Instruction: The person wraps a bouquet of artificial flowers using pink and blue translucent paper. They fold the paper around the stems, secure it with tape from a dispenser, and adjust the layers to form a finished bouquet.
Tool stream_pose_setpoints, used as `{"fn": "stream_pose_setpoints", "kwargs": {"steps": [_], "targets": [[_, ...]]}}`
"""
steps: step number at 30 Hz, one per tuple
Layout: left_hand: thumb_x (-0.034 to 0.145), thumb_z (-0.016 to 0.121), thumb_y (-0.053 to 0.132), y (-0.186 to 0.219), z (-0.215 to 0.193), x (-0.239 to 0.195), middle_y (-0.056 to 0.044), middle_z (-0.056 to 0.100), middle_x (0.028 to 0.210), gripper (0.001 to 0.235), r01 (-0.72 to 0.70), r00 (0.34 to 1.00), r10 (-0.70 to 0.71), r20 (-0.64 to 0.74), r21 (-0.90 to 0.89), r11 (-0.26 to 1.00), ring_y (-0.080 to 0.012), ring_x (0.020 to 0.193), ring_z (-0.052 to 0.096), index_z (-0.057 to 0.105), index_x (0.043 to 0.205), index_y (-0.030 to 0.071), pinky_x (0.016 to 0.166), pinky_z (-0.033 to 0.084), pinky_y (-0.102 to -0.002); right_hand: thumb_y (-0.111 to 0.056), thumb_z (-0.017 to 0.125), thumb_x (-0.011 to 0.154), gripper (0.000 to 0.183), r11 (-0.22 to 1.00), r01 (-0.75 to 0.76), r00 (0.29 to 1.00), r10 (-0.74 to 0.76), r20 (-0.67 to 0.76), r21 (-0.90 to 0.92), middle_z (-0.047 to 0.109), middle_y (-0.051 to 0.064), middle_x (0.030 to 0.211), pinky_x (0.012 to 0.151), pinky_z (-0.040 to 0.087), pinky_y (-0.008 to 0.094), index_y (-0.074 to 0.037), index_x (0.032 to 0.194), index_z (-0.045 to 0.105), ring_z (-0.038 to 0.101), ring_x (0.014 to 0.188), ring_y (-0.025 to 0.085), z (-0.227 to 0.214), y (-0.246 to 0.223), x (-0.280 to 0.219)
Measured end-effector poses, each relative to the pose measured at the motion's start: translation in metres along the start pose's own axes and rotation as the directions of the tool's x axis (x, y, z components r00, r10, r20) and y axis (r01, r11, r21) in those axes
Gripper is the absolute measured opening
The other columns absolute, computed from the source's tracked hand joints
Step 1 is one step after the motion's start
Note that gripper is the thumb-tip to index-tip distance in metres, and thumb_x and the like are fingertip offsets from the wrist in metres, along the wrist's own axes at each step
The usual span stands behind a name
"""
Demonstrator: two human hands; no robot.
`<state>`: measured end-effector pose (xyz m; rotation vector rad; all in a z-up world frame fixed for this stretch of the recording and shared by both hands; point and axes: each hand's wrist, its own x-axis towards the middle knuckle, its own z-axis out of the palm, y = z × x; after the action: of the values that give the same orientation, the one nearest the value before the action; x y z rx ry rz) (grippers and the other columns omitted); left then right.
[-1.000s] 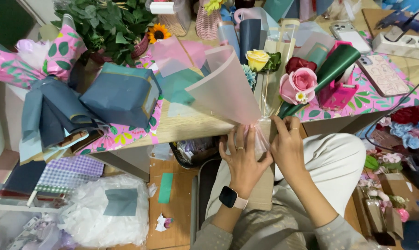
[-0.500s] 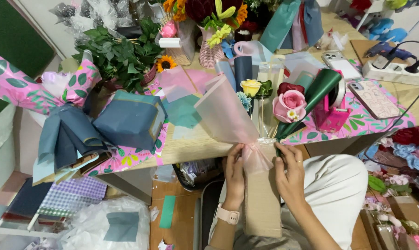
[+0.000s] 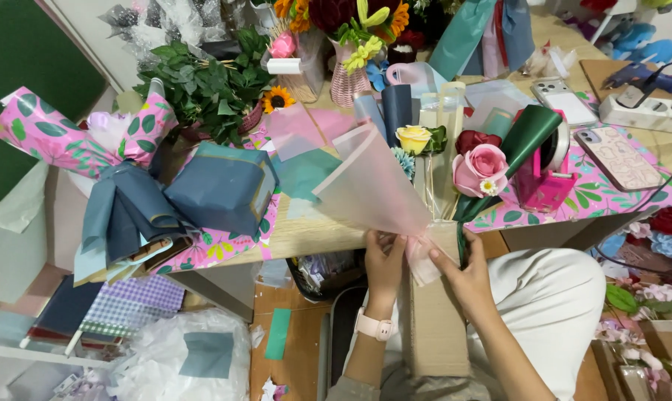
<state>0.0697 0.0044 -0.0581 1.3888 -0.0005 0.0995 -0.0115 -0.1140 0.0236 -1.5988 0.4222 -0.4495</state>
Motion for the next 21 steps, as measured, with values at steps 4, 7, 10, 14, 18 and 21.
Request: {"fn": "stream_pose_setpoints", "kwargs": {"steps": [4, 7, 10, 14, 18, 21], "targets": [[0.096, 0.074, 0.027, 0.022, -0.014, -0.005, -0.013, 0.070, 0.116, 0.038, -0.006, 0.992, 0.002, 0.127, 0.032, 0.999, -0.0246, 0.110, 0.068, 0.062, 0.125, 0.005, 0.091, 0.055, -0.039, -0.020, 0.086, 0.076, 0.084, 1.000, -0.010, 0.999, 0.009, 0.046, 0.019, 0.055, 0.029, 0.135, 0.109, 0.041, 0.053, 0.001, 0.147, 0.047, 0.052, 0.130, 0.041, -0.009, -0.002, 0.002], [0.094, 0.076, 0.029, 0.047, -0.021, -0.012, -0.008, 0.072, 0.110, 0.038, 0.060, 0.974, -0.061, 0.219, 0.009, 0.998, -0.0168, 0.103, 0.066, 0.067, 0.125, 0.008, 0.088, 0.055, -0.036, -0.020, 0.086, 0.075, 0.080, 0.999, -0.006, 0.997, 0.003, 0.083, 0.035, 0.060, 0.026, 0.127, 0.103, 0.046, 0.049, 0.000, 0.145, 0.053, 0.055, 0.121, 0.035, -0.019, 0.003, 0.005], [0.091, 0.080, 0.034, 0.073, -0.027, -0.026, -0.009, 0.071, 0.127, 0.051, 0.085, 0.955, -0.068, 0.288, -0.048, 0.995, -0.0201, 0.118, 0.064, 0.067, 0.135, 0.010, 0.094, 0.052, -0.037, -0.022, 0.083, 0.077, 0.072, 0.997, -0.034, 0.988, 0.023, 0.155, 0.072, 0.063, 0.018, 0.123, 0.096, 0.050, 0.045, -0.008, 0.143, 0.058, 0.056, 0.113, 0.026, -0.026, 0.021, 0.007], [0.088, 0.084, 0.028, 0.106, -0.032, -0.042, -0.014, 0.061, 0.143, 0.070, 0.091, 0.953, -0.026, 0.301, -0.206, 0.974, -0.0330, 0.128, 0.058, 0.055, 0.149, 0.012, 0.102, 0.048, -0.050, -0.026, 0.081, 0.075, 0.070, 0.986, -0.033, 0.958, -0.016, 0.287, 0.166, 0.066, 0.011, 0.123, 0.093, 0.052, 0.040, -0.014, 0.141, 0.062, 0.059, 0.110, 0.021, -0.026, 0.030, 0.009], [0.084, 0.086, 0.023, 0.119, -0.031, -0.058, -0.009, 0.060, 0.141, 0.075, 0.060, 0.975, 0.001, 0.222, -0.268, 0.962, -0.0268, 0.128, 0.057, 0.050, 0.150, 0.014, 0.108, 0.044, -0.049, -0.029, 0.075, 0.075, 0.075, 0.963, -0.032, 0.924, -0.075, 0.376, 0.269, 0.061, 0.010, 0.129, 0.096, 0.052, 0.041, -0.014, 0.147, 0.056, 0.059, 0.112, 0.021, -0.017, 0.070, 0.022], [0.084, 0.087, 0.017, 0.122, -0.029, -0.068, 0.001, 0.057, 0.110, 0.040, -0.022, 0.998, 0.036, 0.050, -0.257, 0.966, -0.0128, 0.112, 0.051, 0.059, 0.113, 0.013, 0.106, 0.040, -0.036, -0.034, 0.069, 0.077, 0.081, 0.923, -0.020, 0.908, -0.144, 0.394, 0.384, 0.061, 0.015, 0.133, 0.102, 0.049, 0.044, -0.012, 0.153, 0.049, 0.059, 0.117, 0.025, 0.015, 0.061, 0.015]]}}
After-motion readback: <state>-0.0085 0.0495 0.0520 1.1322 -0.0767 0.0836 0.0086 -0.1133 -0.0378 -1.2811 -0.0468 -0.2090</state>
